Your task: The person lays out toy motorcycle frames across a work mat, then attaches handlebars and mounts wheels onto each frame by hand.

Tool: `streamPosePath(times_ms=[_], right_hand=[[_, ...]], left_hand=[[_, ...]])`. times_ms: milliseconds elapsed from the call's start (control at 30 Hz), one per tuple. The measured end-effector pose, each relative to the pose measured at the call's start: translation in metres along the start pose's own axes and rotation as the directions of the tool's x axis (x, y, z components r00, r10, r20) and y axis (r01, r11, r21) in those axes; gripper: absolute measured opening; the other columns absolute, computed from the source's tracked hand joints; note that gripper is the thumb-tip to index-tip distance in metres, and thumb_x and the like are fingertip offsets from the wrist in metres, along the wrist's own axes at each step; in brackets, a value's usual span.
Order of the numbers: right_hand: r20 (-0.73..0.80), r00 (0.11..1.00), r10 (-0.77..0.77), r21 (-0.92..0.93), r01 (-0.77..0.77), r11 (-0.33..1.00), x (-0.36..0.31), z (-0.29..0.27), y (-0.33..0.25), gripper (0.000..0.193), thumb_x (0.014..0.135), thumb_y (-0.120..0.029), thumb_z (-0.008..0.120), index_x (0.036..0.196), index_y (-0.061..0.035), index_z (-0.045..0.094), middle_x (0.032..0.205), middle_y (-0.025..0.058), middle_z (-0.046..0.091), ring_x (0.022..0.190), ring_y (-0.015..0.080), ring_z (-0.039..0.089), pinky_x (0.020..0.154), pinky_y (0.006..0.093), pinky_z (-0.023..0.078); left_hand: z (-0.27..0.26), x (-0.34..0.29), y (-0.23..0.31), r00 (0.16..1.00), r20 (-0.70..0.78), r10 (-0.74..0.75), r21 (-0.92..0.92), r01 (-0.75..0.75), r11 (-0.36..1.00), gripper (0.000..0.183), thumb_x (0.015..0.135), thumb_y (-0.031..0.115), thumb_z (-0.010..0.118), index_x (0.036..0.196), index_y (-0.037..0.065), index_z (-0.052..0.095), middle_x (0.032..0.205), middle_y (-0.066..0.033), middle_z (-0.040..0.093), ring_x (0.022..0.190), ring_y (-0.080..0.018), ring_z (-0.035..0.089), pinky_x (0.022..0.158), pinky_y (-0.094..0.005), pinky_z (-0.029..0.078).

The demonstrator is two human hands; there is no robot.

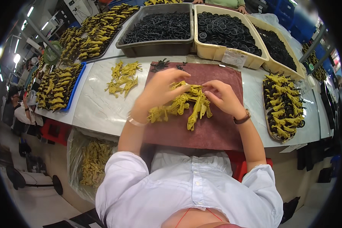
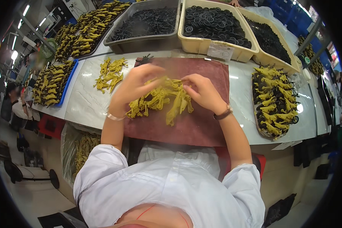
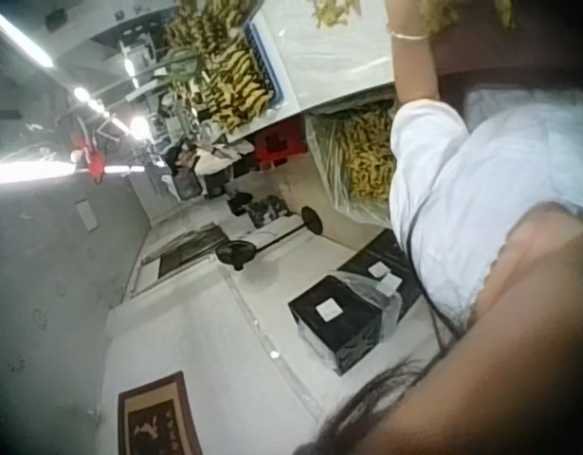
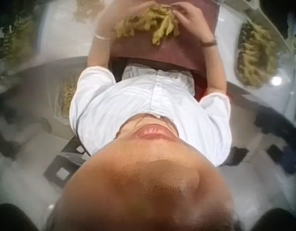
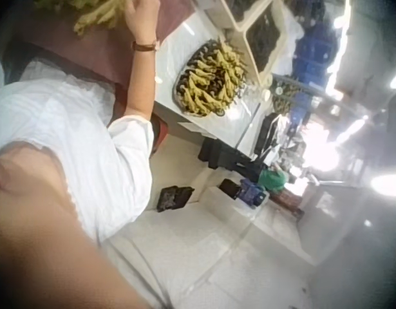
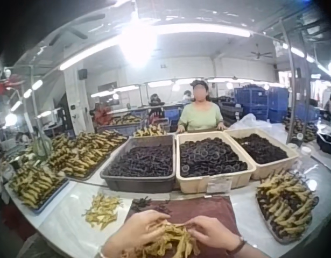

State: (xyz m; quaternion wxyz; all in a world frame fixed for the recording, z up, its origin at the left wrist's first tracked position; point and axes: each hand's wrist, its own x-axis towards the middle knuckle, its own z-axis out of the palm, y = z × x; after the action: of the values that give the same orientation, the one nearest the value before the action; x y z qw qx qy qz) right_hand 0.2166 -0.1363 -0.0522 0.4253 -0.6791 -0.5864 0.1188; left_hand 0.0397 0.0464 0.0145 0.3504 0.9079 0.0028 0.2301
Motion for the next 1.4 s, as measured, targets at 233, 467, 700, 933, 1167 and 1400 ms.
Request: streamPosePath(times_ms=[233, 467, 700, 933, 1167, 1400], right_hand=[[-0.258, 0.962, 0.094, 0.124, -0.064, 0.990, -0.005, 0.010, 0.036, 0.024, 0.088, -0.009, 0.064, 0.110, -0.0015, 0.065, 0.105, 0.0107, 0.066, 0.095, 0.0193, 0.065, 0.081, 0.0308, 0.053], [-0.180, 0.966, 0.184, 0.438, -0.088, 0.894, -0.008, 0.010, 0.033, 0.032, 0.091, -0.012, 0.062, 0.122, -0.0039, 0.060, 0.117, 0.0094, 0.062, 0.103, 0.0164, 0.062, 0.085, 0.0295, 0.053], [-0.118, 0.965, 0.235, 0.671, -0.098, 0.735, -0.008, 0.006, 0.019, 0.044, 0.093, -0.011, 0.060, 0.135, -0.0029, 0.047, 0.124, 0.0106, 0.057, 0.104, 0.0167, 0.061, 0.085, 0.0281, 0.053], [0.103, 0.979, 0.177, 0.736, -0.195, 0.649, -0.012, 0.004, 0.026, 0.040, 0.091, -0.005, 0.062, 0.129, 0.0000, 0.050, 0.118, 0.0073, 0.054, 0.101, 0.0167, 0.064, 0.084, 0.0281, 0.053], [-0.115, 0.988, 0.106, 0.771, 0.021, 0.636, -0.013, 0.016, 0.031, 0.027, 0.084, 0.002, 0.069, 0.108, -0.0022, 0.059, 0.115, 0.0053, 0.054, 0.107, 0.0149, 0.057, 0.093, 0.0319, 0.049], [0.019, 0.998, 0.057, 0.851, -0.046, 0.523, -0.012, 0.008, 0.032, 0.019, 0.085, 0.002, 0.064, 0.104, -0.0002, 0.063, 0.123, 0.0111, 0.059, 0.112, 0.0180, 0.057, 0.097, 0.0353, 0.046]], left_hand=[[0.057, 0.020, -0.054, 0.990, 0.095, -0.105, 0.380, 0.061, 0.923, 0.017, 0.079, 0.013, 0.063, 0.093, 0.007, 0.071, 0.094, -0.0113, 0.066, 0.087, -0.0330, 0.063, 0.078, -0.0393, 0.051], [0.053, 0.038, -0.028, 0.997, -0.066, -0.044, -0.148, 0.034, 0.988, 0.018, 0.089, 0.012, 0.063, 0.104, 0.002, 0.068, 0.109, -0.0138, 0.065, 0.098, -0.0256, 0.065, 0.083, -0.0351, 0.052], [0.080, 0.021, -0.027, 0.999, -0.021, -0.034, -0.442, 0.021, 0.897, 0.023, 0.093, 0.004, 0.054, 0.112, 0.006, 0.067, 0.122, -0.0130, 0.055, 0.121, -0.0262, 0.049, 0.093, -0.0351, 0.048], [0.084, 0.013, -0.032, 0.996, -0.048, -0.070, -0.287, 0.053, 0.956, 0.044, 0.087, 0.019, 0.066, 0.130, 0.010, 0.056, 0.140, -0.0180, 0.036, 0.134, -0.0293, 0.036, 0.106, -0.0428, 0.036], [0.087, 0.012, -0.039, 0.885, 0.094, -0.457, -0.793, 0.344, 0.503, 0.056, 0.092, 0.025, 0.066, 0.138, 0.004, 0.043, 0.138, -0.0153, 0.045, 0.124, -0.0221, 0.050, 0.098, -0.0330, 0.044], [0.086, 0.013, -0.040, 0.896, 0.097, -0.434, -0.884, 0.278, 0.376, 0.042, 0.094, 0.018, 0.063, 0.129, -0.002, 0.051, 0.127, -0.0122, 0.054, 0.119, -0.0191, 0.055, 0.093, -0.0296, 0.049]])
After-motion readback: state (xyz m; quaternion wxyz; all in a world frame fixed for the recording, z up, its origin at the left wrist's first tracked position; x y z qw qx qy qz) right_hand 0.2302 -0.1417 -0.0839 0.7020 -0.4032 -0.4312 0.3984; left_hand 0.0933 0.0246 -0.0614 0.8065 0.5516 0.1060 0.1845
